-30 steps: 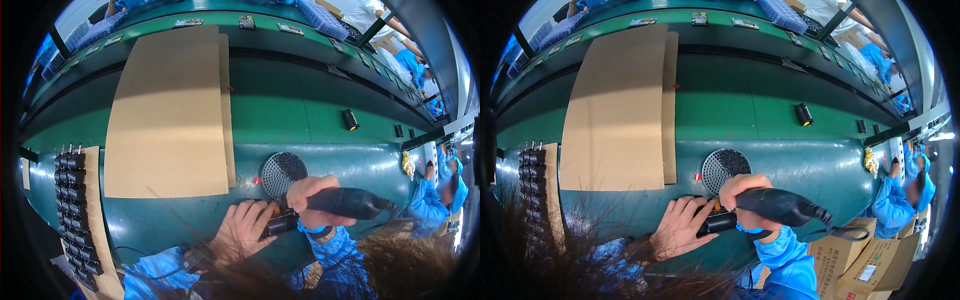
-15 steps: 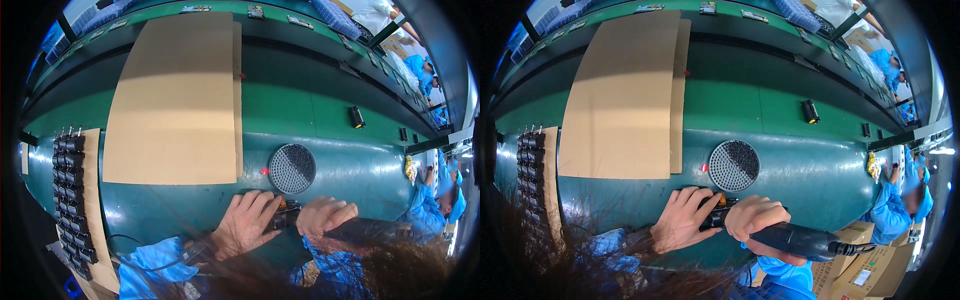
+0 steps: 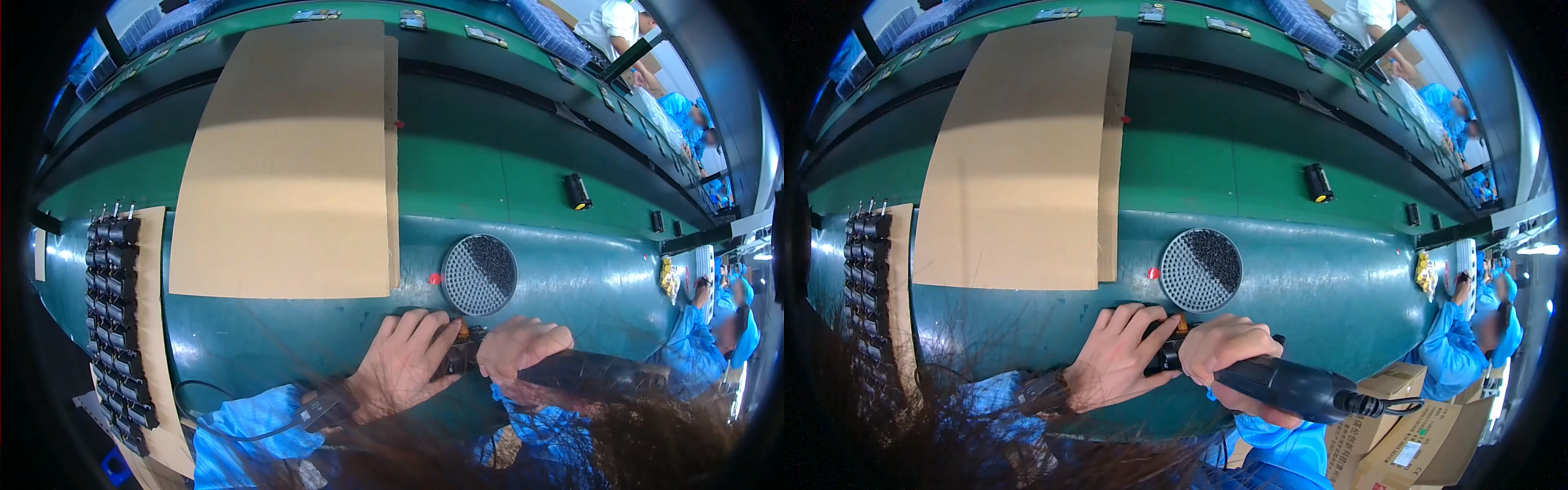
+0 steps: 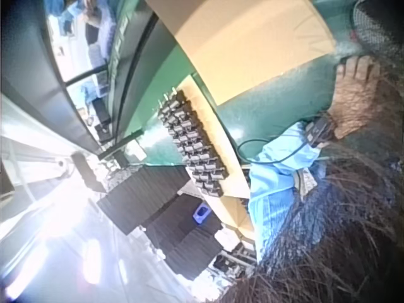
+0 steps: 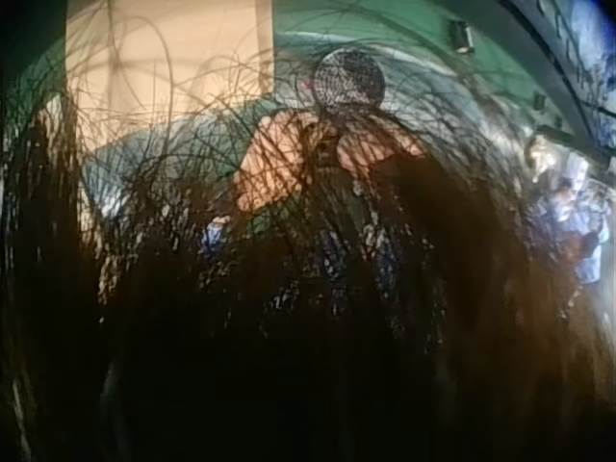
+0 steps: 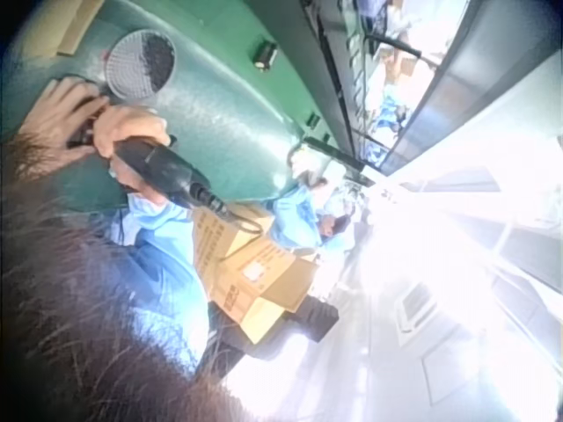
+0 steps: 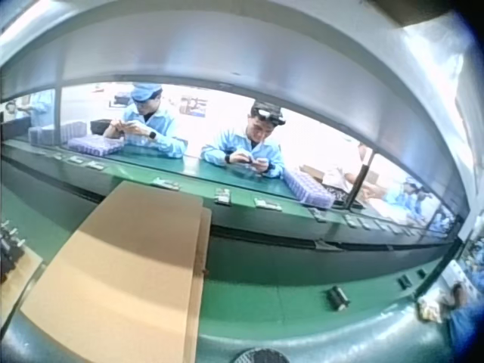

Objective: Assembling electronic components using a power screwdriver on a factory assembly line.

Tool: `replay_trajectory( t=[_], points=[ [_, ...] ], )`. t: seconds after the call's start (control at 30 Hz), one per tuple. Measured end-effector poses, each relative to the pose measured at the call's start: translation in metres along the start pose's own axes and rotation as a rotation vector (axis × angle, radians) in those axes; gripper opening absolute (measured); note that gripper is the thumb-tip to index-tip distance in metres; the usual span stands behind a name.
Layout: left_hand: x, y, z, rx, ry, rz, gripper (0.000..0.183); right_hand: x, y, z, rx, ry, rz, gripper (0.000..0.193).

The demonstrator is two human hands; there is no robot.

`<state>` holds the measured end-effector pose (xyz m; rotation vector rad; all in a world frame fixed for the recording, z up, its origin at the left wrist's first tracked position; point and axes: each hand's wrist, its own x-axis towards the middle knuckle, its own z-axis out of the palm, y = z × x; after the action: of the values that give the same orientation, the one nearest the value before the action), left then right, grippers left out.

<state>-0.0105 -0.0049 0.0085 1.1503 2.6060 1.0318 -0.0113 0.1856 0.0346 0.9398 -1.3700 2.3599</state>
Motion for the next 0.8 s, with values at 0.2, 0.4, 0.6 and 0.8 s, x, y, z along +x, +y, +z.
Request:
replay_trajectory(
  t=[0.2,0.4,0.6,0.8],
  points=[
    [-0.001,-0.002,0.001,-0.010,0.009,0.000,0.072,-0.001,0.005,-0.006,0.004,-0.038,0.005,0.090],
    [-0.001,-0.002,0.002,0.005,0.023,-0.002,0.074,-0.001,0.009,-0.007,0.000,-0.069,0.037,0.090],
    [-0.004,0.006,0.000,0.022,0.067,0.003,0.076,-0.005,0.008,0.004,-0.088,-0.036,-0.032,0.090],
    [-0.002,0.006,0.004,0.063,0.070,0.044,0.073,0.002,-0.015,0.012,0.010,0.178,0.130,0.090]
  ],
)
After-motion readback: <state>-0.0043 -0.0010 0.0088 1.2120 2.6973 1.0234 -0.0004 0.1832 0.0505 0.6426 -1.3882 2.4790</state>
